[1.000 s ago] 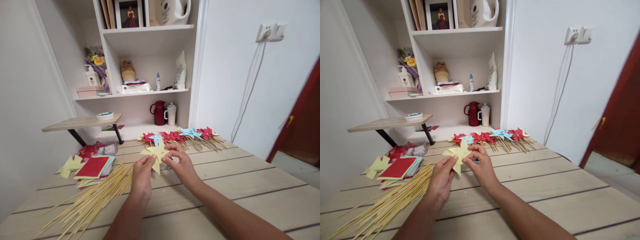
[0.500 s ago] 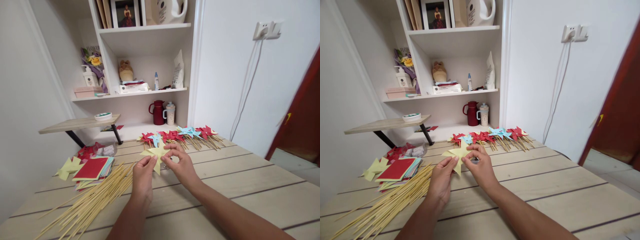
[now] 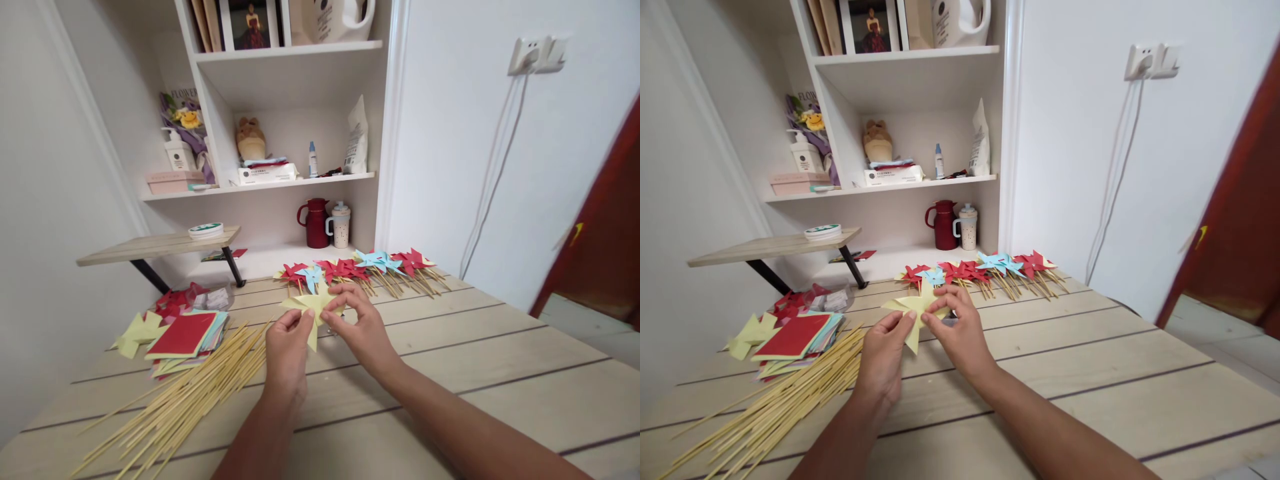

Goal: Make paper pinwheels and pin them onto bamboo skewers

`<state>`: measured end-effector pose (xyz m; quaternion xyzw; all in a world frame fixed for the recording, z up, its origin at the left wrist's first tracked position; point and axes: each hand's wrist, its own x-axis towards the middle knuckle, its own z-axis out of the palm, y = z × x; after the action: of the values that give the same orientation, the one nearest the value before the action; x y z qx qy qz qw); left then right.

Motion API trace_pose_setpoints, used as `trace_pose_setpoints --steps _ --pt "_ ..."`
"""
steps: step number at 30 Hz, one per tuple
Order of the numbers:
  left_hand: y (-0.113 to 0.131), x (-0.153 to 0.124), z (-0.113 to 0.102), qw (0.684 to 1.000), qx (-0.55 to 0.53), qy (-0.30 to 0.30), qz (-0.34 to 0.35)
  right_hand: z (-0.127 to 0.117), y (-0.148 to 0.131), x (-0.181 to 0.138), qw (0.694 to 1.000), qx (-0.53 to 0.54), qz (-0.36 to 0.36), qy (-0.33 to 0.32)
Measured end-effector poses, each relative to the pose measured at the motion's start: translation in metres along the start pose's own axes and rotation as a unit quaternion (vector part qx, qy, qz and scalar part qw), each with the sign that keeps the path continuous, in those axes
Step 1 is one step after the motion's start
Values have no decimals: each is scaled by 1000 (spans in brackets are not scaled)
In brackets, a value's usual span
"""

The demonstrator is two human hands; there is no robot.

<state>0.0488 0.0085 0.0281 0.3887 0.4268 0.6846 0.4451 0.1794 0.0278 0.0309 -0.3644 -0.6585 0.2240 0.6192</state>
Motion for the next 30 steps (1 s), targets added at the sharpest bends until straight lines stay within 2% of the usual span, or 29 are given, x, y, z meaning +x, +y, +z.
trace_pose_setpoints --steps 3,5,9,14,18,23,27,30 --pt "6 -1 0 999 46 5 27 -5 2 3 1000 -3 -1 5" --pt "12 -2 -1 992 97 12 79 -9 1 6 999 -28 -26 4" --pt "19 -4 -2 958 188 4 217 -17 -5 10 987 -113 -110 -13" --pt "13 -3 -4 915 269 -29 299 -18 -7 10 972 -172 -158 -34" --pt "10 0 -6 886 326 -25 327 -17 -4 11 969 -176 -167 -35" --pt "7 2 -7 872 351 -27 341 -19 -3 13 970 -175 -162 -42" --pt "7 1 -5 889 326 -12 320 -18 -6 12 985 -128 -104 -54" --pt "9 3 -4 914 284 18 290 -16 -5 12 998 -31 0 -48"
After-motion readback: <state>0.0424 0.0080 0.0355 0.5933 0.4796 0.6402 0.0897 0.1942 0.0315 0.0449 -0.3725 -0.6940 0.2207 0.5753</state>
